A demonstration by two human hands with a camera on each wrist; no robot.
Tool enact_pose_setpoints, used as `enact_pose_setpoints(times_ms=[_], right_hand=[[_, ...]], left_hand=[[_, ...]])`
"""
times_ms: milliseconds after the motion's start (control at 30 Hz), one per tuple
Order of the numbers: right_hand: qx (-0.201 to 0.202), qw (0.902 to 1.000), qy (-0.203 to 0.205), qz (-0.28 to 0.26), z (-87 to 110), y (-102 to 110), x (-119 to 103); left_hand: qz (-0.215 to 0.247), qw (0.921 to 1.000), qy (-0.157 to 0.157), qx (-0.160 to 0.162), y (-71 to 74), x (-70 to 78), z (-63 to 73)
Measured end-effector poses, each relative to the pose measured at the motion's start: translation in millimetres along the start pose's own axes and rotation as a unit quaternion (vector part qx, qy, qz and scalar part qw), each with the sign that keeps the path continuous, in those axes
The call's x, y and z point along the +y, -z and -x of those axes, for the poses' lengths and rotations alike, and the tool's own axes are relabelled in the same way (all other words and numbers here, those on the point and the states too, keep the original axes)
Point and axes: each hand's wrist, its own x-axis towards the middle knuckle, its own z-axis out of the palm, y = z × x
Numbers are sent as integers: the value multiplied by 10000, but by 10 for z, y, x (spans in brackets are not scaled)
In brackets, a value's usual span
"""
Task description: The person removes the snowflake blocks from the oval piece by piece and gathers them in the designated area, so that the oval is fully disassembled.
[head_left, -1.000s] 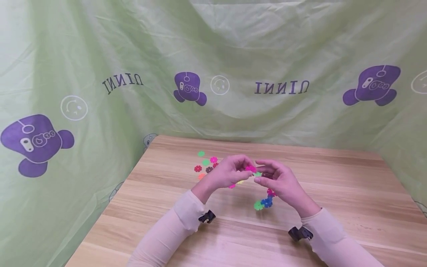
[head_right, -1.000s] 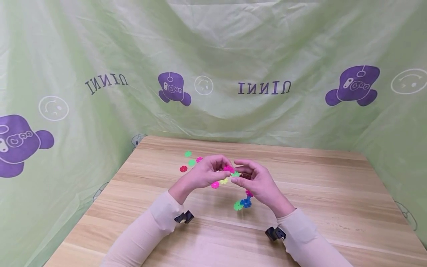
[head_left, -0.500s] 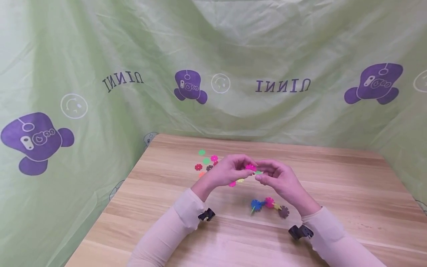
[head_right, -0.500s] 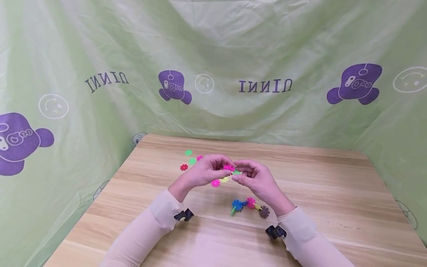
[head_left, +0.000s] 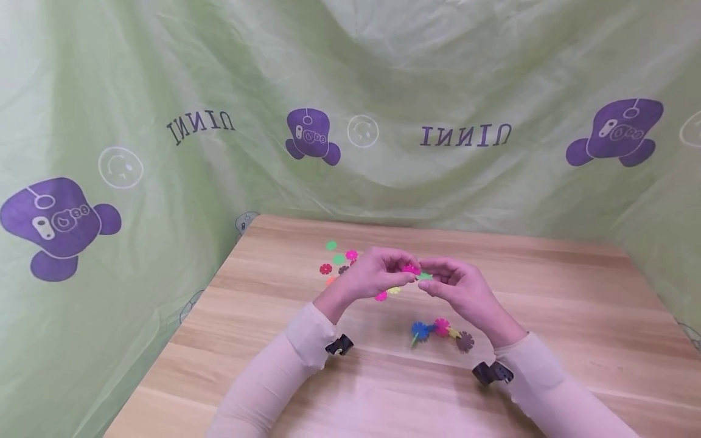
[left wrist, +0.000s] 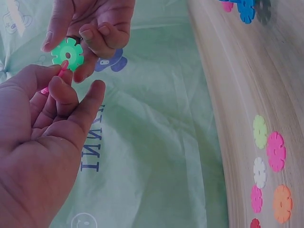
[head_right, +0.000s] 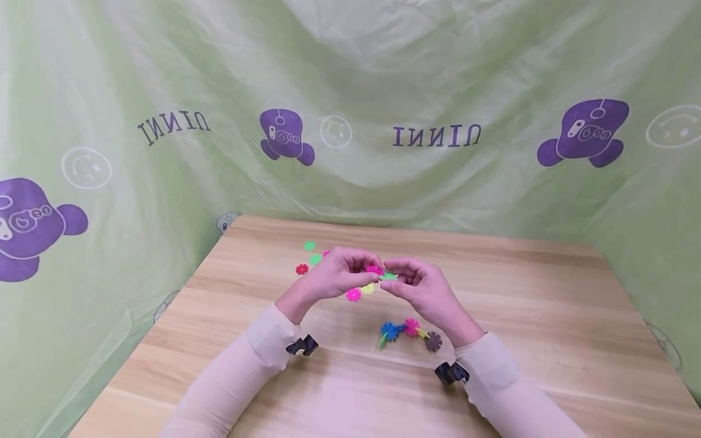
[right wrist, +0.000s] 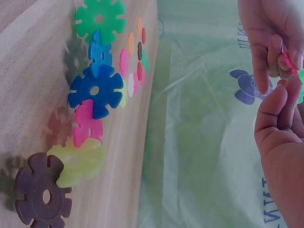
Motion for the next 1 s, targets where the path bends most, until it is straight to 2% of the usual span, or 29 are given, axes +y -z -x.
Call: enact_pose_setpoints(times_ms=[533, 767, 1000], right_hand=[[80, 9996, -31, 286, -39, -18, -14], [145, 9979, -100, 625, -22, 15, 10], [88, 9991, -83, 399, -18, 34, 29]], left_hand=[[-176, 9995, -216, 122, 22, -17, -1], [69, 9990, 246, 353, 81, -42, 53], [-582, 9964, 593, 161, 246, -122, 151]])
